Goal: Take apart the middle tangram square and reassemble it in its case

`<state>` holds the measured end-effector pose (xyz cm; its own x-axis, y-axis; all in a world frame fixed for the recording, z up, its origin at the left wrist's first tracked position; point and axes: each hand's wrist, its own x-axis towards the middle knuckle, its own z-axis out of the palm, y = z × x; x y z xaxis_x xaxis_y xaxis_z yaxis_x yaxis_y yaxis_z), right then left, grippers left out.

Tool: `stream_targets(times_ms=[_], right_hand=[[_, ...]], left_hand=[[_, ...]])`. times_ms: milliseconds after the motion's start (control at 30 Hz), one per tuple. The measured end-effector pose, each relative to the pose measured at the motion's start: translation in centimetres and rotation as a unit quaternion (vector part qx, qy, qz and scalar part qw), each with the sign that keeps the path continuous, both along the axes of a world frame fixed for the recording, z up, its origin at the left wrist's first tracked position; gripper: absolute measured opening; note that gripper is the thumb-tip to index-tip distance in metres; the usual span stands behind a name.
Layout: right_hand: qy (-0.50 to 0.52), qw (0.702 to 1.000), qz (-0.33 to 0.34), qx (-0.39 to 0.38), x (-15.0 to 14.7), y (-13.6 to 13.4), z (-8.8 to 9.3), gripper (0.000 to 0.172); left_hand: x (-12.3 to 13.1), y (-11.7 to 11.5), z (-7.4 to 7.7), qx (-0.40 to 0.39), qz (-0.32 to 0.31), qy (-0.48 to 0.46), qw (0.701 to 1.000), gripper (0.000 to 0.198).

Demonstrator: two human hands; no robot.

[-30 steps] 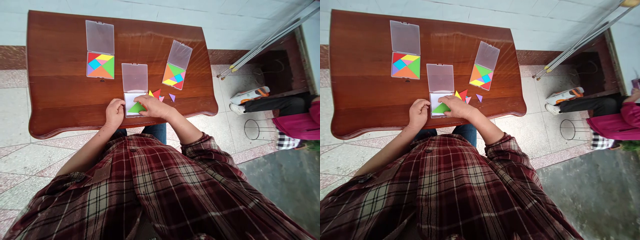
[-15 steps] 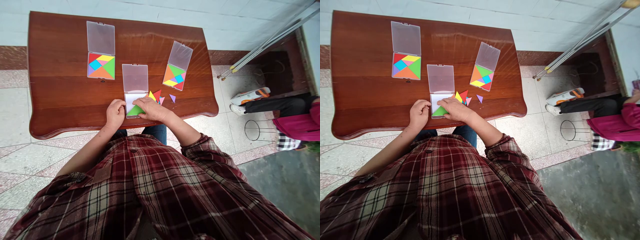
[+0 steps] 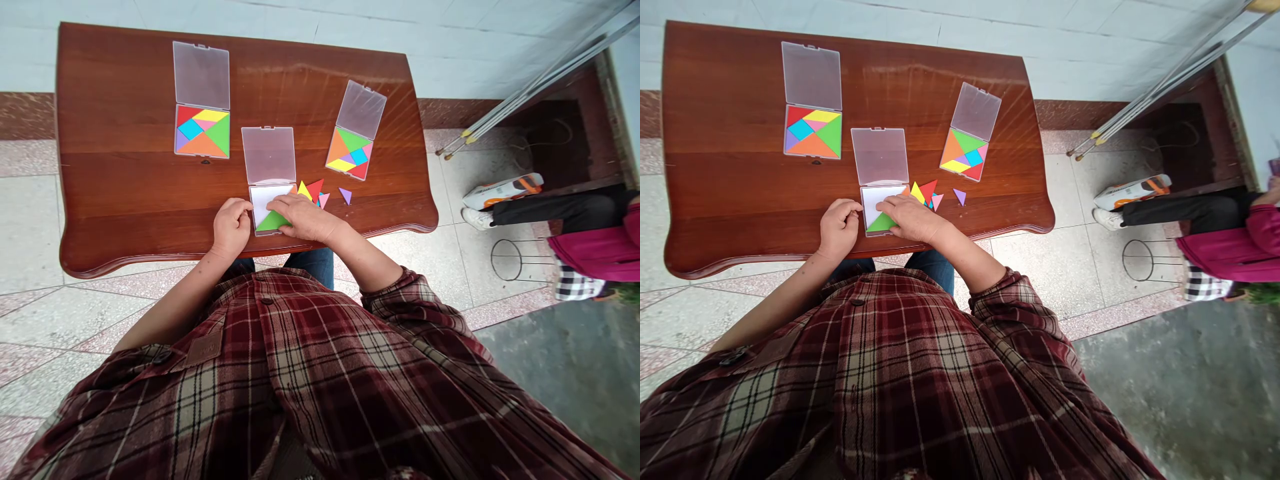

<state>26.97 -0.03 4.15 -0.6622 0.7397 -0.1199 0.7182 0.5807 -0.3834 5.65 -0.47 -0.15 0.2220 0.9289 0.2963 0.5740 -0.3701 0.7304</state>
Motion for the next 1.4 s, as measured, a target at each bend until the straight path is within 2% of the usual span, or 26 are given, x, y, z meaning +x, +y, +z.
stream_targets(times_ms=[200, 333, 500, 733, 800, 933, 1000, 1100, 1233, 1400], right_hand=[[0.009, 1.000, -0.003, 0.008, -0.5, -0.4, 0.3, 0.039], [0.019, 1.000, -0.015, 0.007, -1.3, -0.4, 0.5, 0.031], [0.009, 1.000, 0.002, -0.004, -2.1, -0.3, 0.5, 0.022], [0.035, 0.999, 0.001, -0.020, -2.1, -0.1, 0.3, 0.024], [0.070, 0.997, -0.028, -0.017, -1.1, 0.1, 0.5, 0.025], [0.120, 0.977, -0.172, 0.025, 2.4, 0.1, 1.3, 0.031], [0.123, 0.970, -0.209, 0.028, 3.9, -0.4, 1.4, 0.032], [0.118, 0.973, -0.199, 0.004, 4.5, -1.7, 0.8, 0.030], [0.111, 0.979, -0.170, -0.017, 3.2, -3.3, -0.5, 0.032], [0.084, 0.984, -0.157, -0.016, 2.1, -3.9, -1.3, 0.034]], left_hand=[[0.3, 0.1, 0.2, -0.007, -0.020, 0.060, 0.998, 0.014], [0.3, 0.1, 0.2, -0.010, -0.022, 0.066, 0.998, 0.014], [0.3, 0.2, 0.2, -0.012, -0.023, 0.061, 0.998, 0.014], [0.3, 0.1, 0.3, -0.017, -0.023, 0.055, 0.998, 0.013], [0.3, 0.2, 0.3, -0.017, -0.022, 0.052, 0.998, 0.013], [0.3, 0.2, 0.3, -0.014, -0.022, 0.046, 0.999, 0.013], [0.3, 0.1, 0.3, -0.015, -0.024, 0.046, 0.999, 0.014], [0.3, 0.0, 0.4, -0.012, -0.019, 0.045, 0.999, 0.015], [0.2, -0.2, 0.4, 0.005, -0.016, 0.046, 0.999, 0.018], [0.1, -0.3, 0.1, 0.032, -0.048, 0.088, 0.994, 0.023]])
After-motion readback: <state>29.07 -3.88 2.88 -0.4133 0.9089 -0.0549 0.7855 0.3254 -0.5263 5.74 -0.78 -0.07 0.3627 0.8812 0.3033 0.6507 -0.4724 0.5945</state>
